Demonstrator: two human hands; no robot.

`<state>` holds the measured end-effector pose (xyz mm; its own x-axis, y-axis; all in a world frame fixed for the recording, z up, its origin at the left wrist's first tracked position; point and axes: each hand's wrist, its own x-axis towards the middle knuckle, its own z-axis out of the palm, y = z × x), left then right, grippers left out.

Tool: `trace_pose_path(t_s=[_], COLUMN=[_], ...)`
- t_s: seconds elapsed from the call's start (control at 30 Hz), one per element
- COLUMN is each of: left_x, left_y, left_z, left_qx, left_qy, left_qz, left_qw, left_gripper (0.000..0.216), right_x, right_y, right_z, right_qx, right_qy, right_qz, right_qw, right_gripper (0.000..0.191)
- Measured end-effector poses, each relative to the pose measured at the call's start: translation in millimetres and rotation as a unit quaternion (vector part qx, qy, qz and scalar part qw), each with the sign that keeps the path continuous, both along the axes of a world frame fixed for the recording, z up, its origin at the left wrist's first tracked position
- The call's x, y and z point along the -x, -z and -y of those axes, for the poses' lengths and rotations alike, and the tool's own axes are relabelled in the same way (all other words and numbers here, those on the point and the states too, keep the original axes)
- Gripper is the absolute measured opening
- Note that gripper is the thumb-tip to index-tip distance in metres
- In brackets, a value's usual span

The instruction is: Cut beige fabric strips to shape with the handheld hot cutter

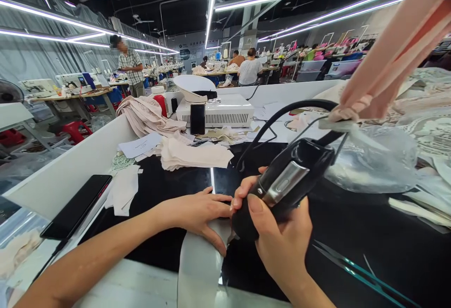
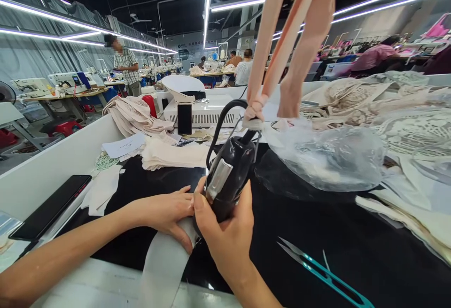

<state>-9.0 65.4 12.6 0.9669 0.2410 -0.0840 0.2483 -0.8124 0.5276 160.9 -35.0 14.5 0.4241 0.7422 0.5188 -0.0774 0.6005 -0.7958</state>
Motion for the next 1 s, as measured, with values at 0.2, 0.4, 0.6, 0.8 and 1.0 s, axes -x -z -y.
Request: trace_pose_path(t_s=[0.2,0.4,0.6,0.8,1.0], left_x=[19.6,42.5,59.4,65.3,42.0], left_y=[9.2,28.2,38.9,30.0,31.1], left_z=[21.4,78.2,61.2,40.6,26.7], left_qx=[-0.119,-0.285,-0.298,-0.263,-0.258], left_qy=[-0.057,-0.154,-0.074,-0.050,-0.078], left_qz=[0.102,0.026,0.107,0.152,0.128], left_qw=[0.986,0.946,0.946,0.952,0.954], left_gripper=[0.057,0.022,0.017,0.022,0.028], right_x=[1.4,-3.0,-8.6,-8.6,-17.2], right_y=[-6.9,-18.1,-20.9,-23.0,-20.6], right_z=[-1.6,-6.7,-7.5,-4.4,7.2], right_qx=[-0.027,-0.052,-0.038,-0.030,0.005], right_qy=[0.012,-0.010,-0.002,0.000,-0.025], right_qz=[-0.001,-0.013,-0.020,-0.017,0.000], right_qw=[1.000,0.999,0.999,0.999,1.000], right_gripper=[0.037,0.035,0.043,0.044,0.044])
